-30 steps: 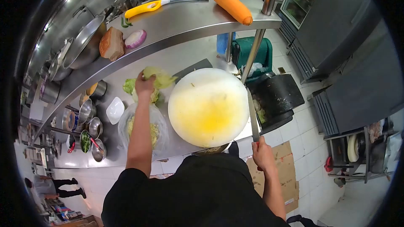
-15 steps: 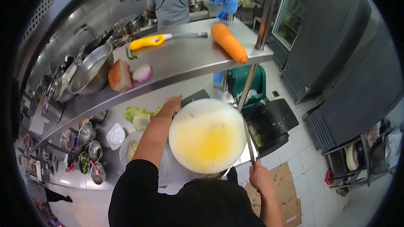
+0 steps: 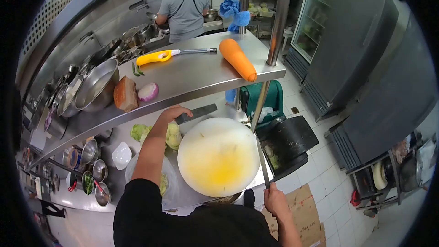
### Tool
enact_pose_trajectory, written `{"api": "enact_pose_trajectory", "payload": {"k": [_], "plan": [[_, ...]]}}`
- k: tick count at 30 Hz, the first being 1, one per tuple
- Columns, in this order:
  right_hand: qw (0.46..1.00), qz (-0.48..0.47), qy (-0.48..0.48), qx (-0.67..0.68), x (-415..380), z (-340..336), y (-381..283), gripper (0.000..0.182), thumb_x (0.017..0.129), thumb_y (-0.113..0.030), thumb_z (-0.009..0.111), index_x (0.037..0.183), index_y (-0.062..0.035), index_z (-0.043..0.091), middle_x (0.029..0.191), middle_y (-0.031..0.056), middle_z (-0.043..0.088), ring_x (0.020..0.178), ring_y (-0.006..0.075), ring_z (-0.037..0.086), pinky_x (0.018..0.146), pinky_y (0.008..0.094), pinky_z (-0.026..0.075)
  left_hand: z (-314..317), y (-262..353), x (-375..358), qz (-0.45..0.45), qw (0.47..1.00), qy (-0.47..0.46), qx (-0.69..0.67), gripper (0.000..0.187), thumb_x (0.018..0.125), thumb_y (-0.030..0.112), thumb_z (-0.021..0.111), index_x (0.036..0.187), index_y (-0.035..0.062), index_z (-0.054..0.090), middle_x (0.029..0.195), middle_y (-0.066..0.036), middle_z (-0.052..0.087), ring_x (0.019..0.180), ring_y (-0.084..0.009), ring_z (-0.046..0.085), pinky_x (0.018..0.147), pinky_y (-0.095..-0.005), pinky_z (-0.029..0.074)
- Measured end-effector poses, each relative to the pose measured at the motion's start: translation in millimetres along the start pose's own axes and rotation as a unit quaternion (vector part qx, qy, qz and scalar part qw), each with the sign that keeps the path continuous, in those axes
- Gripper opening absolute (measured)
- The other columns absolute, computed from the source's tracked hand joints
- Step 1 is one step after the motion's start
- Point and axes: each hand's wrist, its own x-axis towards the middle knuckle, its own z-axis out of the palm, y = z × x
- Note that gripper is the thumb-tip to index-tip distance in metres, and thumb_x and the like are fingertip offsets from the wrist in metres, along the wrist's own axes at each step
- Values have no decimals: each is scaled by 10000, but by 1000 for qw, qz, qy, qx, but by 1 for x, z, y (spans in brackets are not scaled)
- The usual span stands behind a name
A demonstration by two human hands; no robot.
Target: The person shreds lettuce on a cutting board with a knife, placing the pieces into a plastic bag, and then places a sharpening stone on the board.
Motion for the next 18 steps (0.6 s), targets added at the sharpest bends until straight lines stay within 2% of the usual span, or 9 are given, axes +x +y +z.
{"api": "enact_pose_trajectory", "payload": {"k": [3,5,6,9,12,14,15,17,18], "plan": [[1000,5,-7,1,3,4,8,276,1014,-232,587,1060,35,535,846,338,693,831,545,675,784,616,533,28,-2,-40,-8,996,84,40,435,720,440,811,905,46,826,845,-75,757,726,-188,670,657,-327,505],[1000,4,-12,-1,2,3,7,271,1015,-232,588,1063,30,538,849,336,695,828,543,676,778,614,534,69,2,-82,-61,991,110,40,576,677,494,831,970,-1,808,882,-120,772,787,-229,722,741,-360,555],[1000,5,-10,-6,2,1,6,266,1015,-231,588,1066,25,540,852,334,696,826,542,676,772,611,536,98,19,-117,-58,974,192,102,700,625,528,836,1067,-11,778,929,-162,784,837,-291,753,793,-393,578],[1000,4,-26,-10,4,-2,10,256,1016,-231,588,1067,15,542,864,322,704,835,534,680,775,609,537,173,11,-162,-4,914,287,288,707,652,489,822,1147,4,682,1075,-212,736,956,-370,736,806,-450,588],[1000,-5,-18,25,0,-27,-7,249,1015,-232,607,1057,7,550,860,293,707,853,525,676,770,599,533,222,12,-191,-101,941,189,263,851,704,537,816,1332,8,594,1275,-282,637,1180,-430,640,981,-533,517],[999,11,-22,47,-2,-35,-12,241,1016,-230,611,1052,1,551,854,291,704,852,530,671,765,589,533,241,10,-201,-6,890,287,354,1097,769,655,750,1515,-72,405,1490,-364,448,1427,-507,414,1141,-655,330],[994,27,-37,103,-2,-35,-8,231,1023,-232,612,1054,-10,555,809,252,700,773,474,687,703,543,540,247,4,-193,-7,891,282,356,1097,769,655,750,1515,-72,405,1490,-364,448,1427,-507,414,1141,-655,330],[985,46,-54,160,-1,-36,-4,222,1030,-234,613,1056,-20,560,765,214,697,695,418,703,641,497,547,260,-9,-167,45,855,292,426,1116,870,659,670,1605,-62,240,1633,-372,232,1551,-536,129,1203,-711,123],[962,61,-69,258,-1,-36,-2,215,1041,-234,606,1068,-26,561,729,151,666,630,316,673,584,433,529,264,27,-171,47,889,218,400,1032,912,627,641,1606,-37,262,1649,-367,210,1562,-520,129,1218,-693,123]]}}
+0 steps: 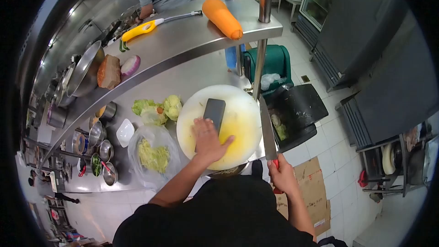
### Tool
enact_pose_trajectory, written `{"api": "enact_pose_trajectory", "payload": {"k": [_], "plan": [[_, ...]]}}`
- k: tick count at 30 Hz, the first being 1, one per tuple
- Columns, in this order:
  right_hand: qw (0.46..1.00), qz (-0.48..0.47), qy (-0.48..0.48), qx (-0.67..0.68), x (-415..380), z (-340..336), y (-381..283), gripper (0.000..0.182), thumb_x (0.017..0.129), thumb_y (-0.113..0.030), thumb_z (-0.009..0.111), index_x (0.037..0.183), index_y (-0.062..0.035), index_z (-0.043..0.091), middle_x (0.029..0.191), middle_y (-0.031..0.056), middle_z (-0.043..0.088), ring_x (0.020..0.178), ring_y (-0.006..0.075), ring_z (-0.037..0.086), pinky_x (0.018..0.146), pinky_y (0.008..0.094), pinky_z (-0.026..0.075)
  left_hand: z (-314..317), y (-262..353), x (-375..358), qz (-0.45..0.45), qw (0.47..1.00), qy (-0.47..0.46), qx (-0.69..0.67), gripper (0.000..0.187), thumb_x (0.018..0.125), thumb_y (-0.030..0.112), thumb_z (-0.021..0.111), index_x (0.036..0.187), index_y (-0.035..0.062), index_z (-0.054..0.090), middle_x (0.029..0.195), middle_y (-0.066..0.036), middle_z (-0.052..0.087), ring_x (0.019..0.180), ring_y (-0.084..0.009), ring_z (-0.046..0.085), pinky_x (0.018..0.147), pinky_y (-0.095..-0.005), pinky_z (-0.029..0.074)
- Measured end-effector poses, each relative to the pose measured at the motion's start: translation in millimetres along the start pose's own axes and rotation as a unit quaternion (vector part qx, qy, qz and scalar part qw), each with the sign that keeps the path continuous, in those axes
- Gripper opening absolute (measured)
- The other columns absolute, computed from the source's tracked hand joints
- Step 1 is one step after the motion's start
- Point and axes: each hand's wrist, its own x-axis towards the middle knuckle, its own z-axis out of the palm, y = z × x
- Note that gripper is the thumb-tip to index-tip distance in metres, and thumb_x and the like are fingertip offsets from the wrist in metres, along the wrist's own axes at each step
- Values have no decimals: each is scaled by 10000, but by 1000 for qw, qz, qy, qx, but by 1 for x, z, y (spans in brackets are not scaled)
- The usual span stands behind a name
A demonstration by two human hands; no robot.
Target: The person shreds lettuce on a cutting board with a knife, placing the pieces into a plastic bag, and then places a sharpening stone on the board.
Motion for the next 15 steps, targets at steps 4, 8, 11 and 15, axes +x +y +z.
{"api": "enact_pose_trajectory", "payload": {"k": [4,8,11,15], "plan": [[988,-3,27,149,-2,-4,0,198,1067,-229,585,1104,-36,558,679,22,578,539,104,568,484,299,479,33,60,24,205,891,-68,-400,814,982,471,640,1593,21,343,1672,-343,199,1570,-486,168,1235,-658,151],[993,-75,83,-31,-1,-11,9,199,1036,-209,592,1135,-37,575,726,147,652,620,310,666,575,420,516,78,22,38,323,911,217,-135,815,957,339,712,1596,15,323,1675,-333,197,1564,-491,185,1229,-655,169],[981,-100,84,-145,-8,-4,-8,241,996,-202,602,1185,-52,587,838,261,684,830,502,671,704,530,517,-7,15,-9,99,952,232,-176,491,951,298,731,1303,-24,617,1631,-305,337,1538,-512,237,1229,-638,184],[977,-126,22,-168,-7,15,-24,262,996,-242,619,1183,-61,589,814,268,672,810,492,674,711,558,503,17,-31,-27,-88,965,235,-71,299,946,273,748,1028,-3,665,1585,-278,427,1505,-505,301,1227,-600,217]]}}
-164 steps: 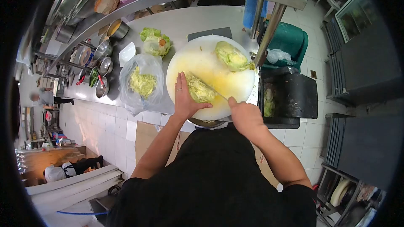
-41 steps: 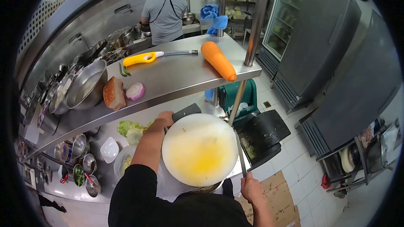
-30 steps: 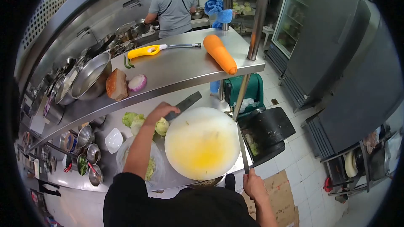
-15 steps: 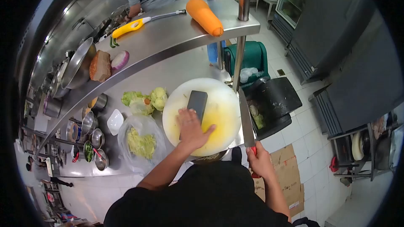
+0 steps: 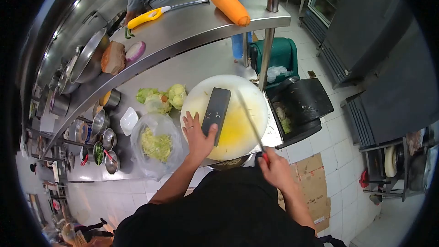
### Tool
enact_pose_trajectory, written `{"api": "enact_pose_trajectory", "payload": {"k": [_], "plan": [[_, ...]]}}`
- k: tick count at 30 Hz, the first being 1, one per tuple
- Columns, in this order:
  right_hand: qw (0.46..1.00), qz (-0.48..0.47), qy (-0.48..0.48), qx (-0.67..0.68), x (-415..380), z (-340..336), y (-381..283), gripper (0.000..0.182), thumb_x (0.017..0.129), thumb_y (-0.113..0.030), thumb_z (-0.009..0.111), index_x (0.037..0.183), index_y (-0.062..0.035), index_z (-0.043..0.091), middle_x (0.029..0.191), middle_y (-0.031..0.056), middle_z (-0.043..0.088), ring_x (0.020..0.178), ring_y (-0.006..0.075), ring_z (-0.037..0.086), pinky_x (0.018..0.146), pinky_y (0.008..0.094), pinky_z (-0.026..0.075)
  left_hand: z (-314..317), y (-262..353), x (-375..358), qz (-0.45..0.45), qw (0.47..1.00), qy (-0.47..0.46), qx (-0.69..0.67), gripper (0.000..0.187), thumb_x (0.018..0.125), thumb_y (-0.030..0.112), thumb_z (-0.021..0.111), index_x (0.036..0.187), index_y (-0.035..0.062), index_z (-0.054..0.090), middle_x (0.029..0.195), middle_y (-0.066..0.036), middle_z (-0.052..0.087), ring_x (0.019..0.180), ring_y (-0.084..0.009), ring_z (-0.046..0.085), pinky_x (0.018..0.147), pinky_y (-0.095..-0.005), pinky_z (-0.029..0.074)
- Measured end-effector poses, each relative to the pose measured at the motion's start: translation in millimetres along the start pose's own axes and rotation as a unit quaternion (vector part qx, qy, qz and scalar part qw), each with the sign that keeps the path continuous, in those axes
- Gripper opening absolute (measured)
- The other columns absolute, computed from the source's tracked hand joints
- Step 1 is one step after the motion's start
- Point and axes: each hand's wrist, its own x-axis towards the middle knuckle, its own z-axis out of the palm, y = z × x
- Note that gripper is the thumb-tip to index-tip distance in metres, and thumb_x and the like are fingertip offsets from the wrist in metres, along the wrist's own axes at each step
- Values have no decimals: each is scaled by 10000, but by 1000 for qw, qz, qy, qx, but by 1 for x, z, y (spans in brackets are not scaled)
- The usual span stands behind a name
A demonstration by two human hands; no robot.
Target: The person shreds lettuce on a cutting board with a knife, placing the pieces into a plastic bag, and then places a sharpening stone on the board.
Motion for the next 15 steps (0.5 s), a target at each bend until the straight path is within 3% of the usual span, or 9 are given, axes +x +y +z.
{"api": "enact_pose_trajectory", "payload": {"k": [2,3,4,6,7,8,10,12,15], "plan": [[982,-92,-165,5,7,-2,-12,275,995,-242,625,1194,-58,577,820,280,667,809,510,656,716,566,503,-13,-18,1,2,983,65,-170,297,966,276,723,984,-10,642,1543,-290,465,1456,-511,358,1184,-597,284],[965,-140,-219,-29,12,-6,-23,301,1024,-260,606,1251,-65,577,790,218,685,699,414,680,653,500,534,-22,-27,4,12,985,59,-162,262,979,243,708,927,-6,642,1464,-256,559,1407,-474,430,1152,-575,325],[964,-140,-222,-30,19,-8,-31,301,1024,-260,606,1251,-65,577,790,218,685,699,414,680,653,500,534,-29,-35,6,9,985,58,-162,262,979,243,708,927,-6,642,1464,-256,559,1407,-474,430,1152,-575,325],[909,28,-408,77,35,-10,-46,347,1055,-296,583,1331,-86,578,770,123,683,619,251,662,587,400,544,-40,-50,10,8,982,66,-176,247,981,209,703,892,-14,646,1413,-234,610,1345,-437,502,1132,-545,356],[902,48,-419,94,46,-13,-40,387,1077,-330,563,1392,-105,572,778,40,658,599,112,600,557,308,531,-43,-57,13,-4,980,47,-191,254,965,200,713,1071,-29,678,1435,-261,583,1324,-432,523,1139,-532,360],[913,44,-388,116,58,-14,-28,372,1063,-288,573,1365,-71,582,780,131,699,620,258,675,593,396,555,-44,-59,11,-7,980,48,-191,254,965,200,713,1071,-29,678,1435,-261,583,1324,-432,523,1139,-532,360],[982,-74,-173,-33,71,-13,-20,336,1037,-221,583,1316,-34,598,827,240,714,736,432,700,668,495,556,-56,-54,10,-28,974,75,-213,432,943,191,727,1298,-35,629,1451,-280,562,1331,-458,517,1152,-538,351],[996,-36,13,-83,59,-19,-31,309,1006,-161,597,1278,-14,608,879,298,693,864,515,662,747,557,527,-52,-73,1,-39,981,51,-181,496,928,190,731,1367,1,597,1493,-262,538,1365,-461,493,1179,-560,311],[998,-42,1,-52,38,-31,-54,314,994,-148,624,1280,-19,611,876,280,704,845,500,677,754,545,525,-49,-89,-11,-50,988,22,-141,562,912,194,738,1424,32,571,1532,-242,516,1406,-463,463,1211,-592,257]]}}
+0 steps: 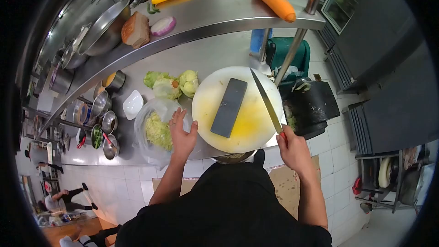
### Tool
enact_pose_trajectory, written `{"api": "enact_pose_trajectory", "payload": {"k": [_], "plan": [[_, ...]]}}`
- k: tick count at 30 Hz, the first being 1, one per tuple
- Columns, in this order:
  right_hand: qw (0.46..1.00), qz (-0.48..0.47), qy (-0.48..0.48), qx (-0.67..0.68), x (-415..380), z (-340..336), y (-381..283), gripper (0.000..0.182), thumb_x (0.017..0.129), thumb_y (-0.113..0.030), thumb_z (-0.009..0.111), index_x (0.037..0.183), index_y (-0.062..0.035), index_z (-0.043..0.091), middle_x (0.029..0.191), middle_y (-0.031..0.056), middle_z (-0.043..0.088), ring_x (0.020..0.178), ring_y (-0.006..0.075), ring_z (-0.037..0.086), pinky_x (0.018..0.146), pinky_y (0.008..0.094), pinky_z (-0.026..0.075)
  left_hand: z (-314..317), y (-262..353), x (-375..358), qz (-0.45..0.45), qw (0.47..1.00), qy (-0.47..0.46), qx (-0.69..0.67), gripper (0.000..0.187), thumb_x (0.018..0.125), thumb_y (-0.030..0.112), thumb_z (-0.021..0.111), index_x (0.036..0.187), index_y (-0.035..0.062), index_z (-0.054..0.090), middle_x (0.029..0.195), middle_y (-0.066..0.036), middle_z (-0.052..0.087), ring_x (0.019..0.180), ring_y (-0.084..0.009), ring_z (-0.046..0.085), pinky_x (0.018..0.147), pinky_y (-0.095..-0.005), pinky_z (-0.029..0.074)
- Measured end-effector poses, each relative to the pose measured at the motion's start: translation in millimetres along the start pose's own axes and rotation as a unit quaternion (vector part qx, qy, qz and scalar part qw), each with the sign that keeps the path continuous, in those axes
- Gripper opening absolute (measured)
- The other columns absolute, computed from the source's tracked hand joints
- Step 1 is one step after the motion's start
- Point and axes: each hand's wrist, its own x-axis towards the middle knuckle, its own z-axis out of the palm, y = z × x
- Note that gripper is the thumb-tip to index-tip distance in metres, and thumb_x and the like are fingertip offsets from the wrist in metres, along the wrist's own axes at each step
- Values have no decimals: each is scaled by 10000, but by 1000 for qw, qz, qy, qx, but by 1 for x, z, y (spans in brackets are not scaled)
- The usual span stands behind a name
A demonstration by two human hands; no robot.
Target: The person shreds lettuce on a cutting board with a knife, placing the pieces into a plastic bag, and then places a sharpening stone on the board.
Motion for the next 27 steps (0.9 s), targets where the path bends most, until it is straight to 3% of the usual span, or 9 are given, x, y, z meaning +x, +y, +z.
{"api": "enact_pose_trajectory", "payload": {"k": [5,9,11,15,17,20,21,23,27], "plan": [[1000,22,20,1,-14,30,-5,377,995,-143,631,1354,-35,596,957,299,711,895,490,695,792,519,544,-30,-21,4,18,996,75,39,507,917,157,717,1389,26,588,1511,-233,531,1395,-458,472,1198,-580,288],[998,33,47,9,-18,52,17,427,1004,-144,619,1408,-13,565,1019,304,730,959,444,735,848,473,560,-100,-106,26,-66,951,287,90,436,935,70,654,1365,20,601,1470,-225,562,1352,-413,516,1145,-460,387],[998,43,33,10,-17,56,10,433,1003,-132,617,1411,2,558,1015,297,733,950,417,747,841,450,563,-135,-178,32,-276,927,248,51,412,934,56,627,1345,23,623,1341,-228,640,1277,-404,589,1081,-465,456],[999,0,39,23,-16,64,-4,425,998,-113,621,1402,7,566,987,283,732,939,382,751,837,430,565,-126,-298,8,-313,931,70,175,393,916,92,634,1304,35,653,1209,-221,704,1147,-412,671,995,-496,520],[999,-29,29,28,-11,68,-14,415,993,-116,627,1388,6,581,976,283,729,904,381,748,821,430,565,-79,-419,-22,38,924,49,378,482,868,206,680,1331,73,665,1194,-220,728,1093,-407,704,961,-496,551],[999,4,20,42,-9,62,-33,402,978,-124,647,1358,1,604,984,294,720,873,388,740,796,430,565,-147,-288,12,-284,912,-129,265,598,815,321,722,1328,20,662,1255,-264,704,1192,-443,657,1028,-491,517],[997,-2,30,69,-9,63,-27,398,982,-130,646,1360,-11,604,990,288,723,895,385,742,809,427,566,-159,-278,9,-286,925,25,249,449,906,385,692,1143,5,724,1152,-231,735,1057,-410,705,939,-529,545],[994,-16,73,73,-11,60,-19,402,990,-132,641,1374,-23,596,989,273,732,902,379,745,823,418,568,-173,-295,27,-254,929,258,81,435,849,287,720,1188,15,732,1227,-245,726,1121,-410,702,970,-480,544],[979,92,65,169,-13,59,-4,413,1003,-166,654,1392,-43,590,1093,235,748,1002,351,742,874,385,558,-147,-121,86,-142,978,107,108,593,854,242,698,1421,84,637,1284,-223,720,1238,-365,677,1081,-411,489]]}}
